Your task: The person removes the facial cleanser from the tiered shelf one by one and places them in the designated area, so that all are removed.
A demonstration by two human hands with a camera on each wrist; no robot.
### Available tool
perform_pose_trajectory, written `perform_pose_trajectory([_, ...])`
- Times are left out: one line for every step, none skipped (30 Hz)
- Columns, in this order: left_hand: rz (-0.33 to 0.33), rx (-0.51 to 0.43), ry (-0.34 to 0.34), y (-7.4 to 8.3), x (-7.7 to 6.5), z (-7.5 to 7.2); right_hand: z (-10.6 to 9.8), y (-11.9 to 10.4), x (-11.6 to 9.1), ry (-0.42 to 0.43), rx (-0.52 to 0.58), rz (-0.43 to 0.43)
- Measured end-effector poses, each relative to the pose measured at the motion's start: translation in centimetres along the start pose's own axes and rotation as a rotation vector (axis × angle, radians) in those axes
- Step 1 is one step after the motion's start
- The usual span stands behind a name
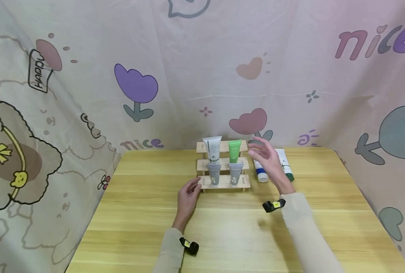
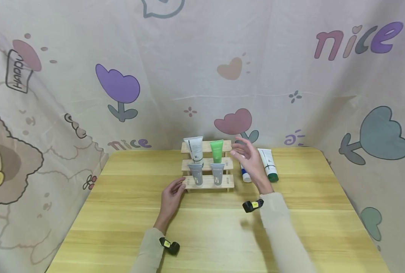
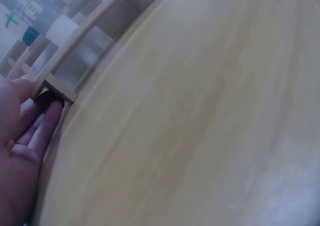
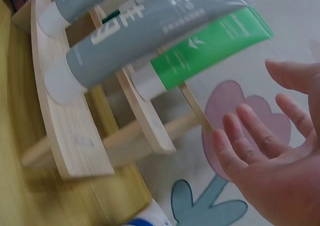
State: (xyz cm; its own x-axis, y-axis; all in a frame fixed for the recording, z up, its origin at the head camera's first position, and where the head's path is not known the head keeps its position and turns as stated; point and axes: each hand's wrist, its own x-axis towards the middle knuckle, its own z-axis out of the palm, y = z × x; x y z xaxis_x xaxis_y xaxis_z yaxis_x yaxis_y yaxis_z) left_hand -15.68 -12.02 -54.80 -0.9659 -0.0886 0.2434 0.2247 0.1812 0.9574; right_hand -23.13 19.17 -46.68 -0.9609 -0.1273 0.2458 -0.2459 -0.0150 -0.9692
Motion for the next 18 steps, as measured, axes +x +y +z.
perform_pose_trajectory([-0.001, 0.002, 0.001, 0.0, 0.0, 0.0, 0.3, 0.1, 0.1, -0.009, 0.006, 0.004])
perform_pose_trajectory([-0.001, 0.002, 0.001, 0.0, 0.0, 0.0, 0.6, 0.1, 0.3, -0.019, 0.007, 0.007])
perform_pose_trajectory([-0.002, 0.002, 0.001, -0.1, -0.1, -0.1, 0.9, 0.1, 0.4, -0.026, 0.006, 0.01])
perform_pose_trajectory([-0.004, 0.0, -0.001, -0.1, -0.1, -0.1, 1.1, 0.1, 0.5, -0.031, 0.004, 0.014])
perform_pose_trajectory([-0.006, -0.003, -0.002, -0.1, -0.1, -0.1, 1.3, 0.2, 0.6, -0.035, 0.004, 0.016])
perform_pose_trajectory([-0.007, -0.006, -0.004, -0.2, -0.1, -0.1, 1.6, 0.2, 0.7, -0.041, 0.003, 0.016])
perform_pose_trajectory([-0.01, -0.012, -0.006, -0.2, -0.1, -0.1, 1.8, 0.3, 0.8, -0.047, 0.008, 0.02])
perform_pose_trajectory([-0.011, -0.015, -0.008, -0.3, -0.1, -0.1, 2.0, 0.3, 0.9, -0.053, 0.014, 0.026])
perform_pose_trajectory([-0.012, -0.021, -0.007, -0.3, -0.1, -0.1, 2.2, 0.3, 1.0, -0.055, 0.017, 0.035])
perform_pose_trajectory([-0.014, -0.026, -0.006, -0.4, -0.1, -0.1, 2.4, 0.4, 1.1, -0.058, 0.019, 0.043])
perform_pose_trajectory([-0.014, -0.025, -0.005, -0.4, 0.0, -0.1, 2.5, 0.4, 1.2, -0.061, 0.021, 0.052])
perform_pose_trajectory([-0.013, -0.024, -0.004, -0.5, 0.0, -0.1, 2.7, 0.4, 1.3, -0.064, 0.022, 0.062])
perform_pose_trajectory([-0.013, -0.02, -0.003, -0.5, 0.0, -0.1, 2.8, 0.4, 1.3, -0.063, 0.024, 0.072])
perform_pose_trajectory([-0.013, -0.019, -0.001, -0.6, 0.1, -0.1, 2.9, 0.3, 1.3, -0.062, 0.014, 0.077])
perform_pose_trajectory([-0.012, -0.017, 0.0, -0.6, 0.1, -0.1, 3.0, 0.3, 1.4, -0.063, 0.003, 0.08])
perform_pose_trajectory([-0.012, -0.013, 0.0, -0.5, 0.1, -0.1, 3.0, 0.2, 1.4, -0.065, -0.008, 0.079])
perform_pose_trajectory([-0.01, -0.011, -0.001, -0.5, 0.1, -0.1, 3.1, 0.2, 1.5, -0.065, -0.015, 0.08])
perform_pose_trajectory([-0.009, -0.01, -0.004, -0.4, 0.1, -0.1, 3.2, 0.2, 1.5, -0.066, -0.021, 0.081])
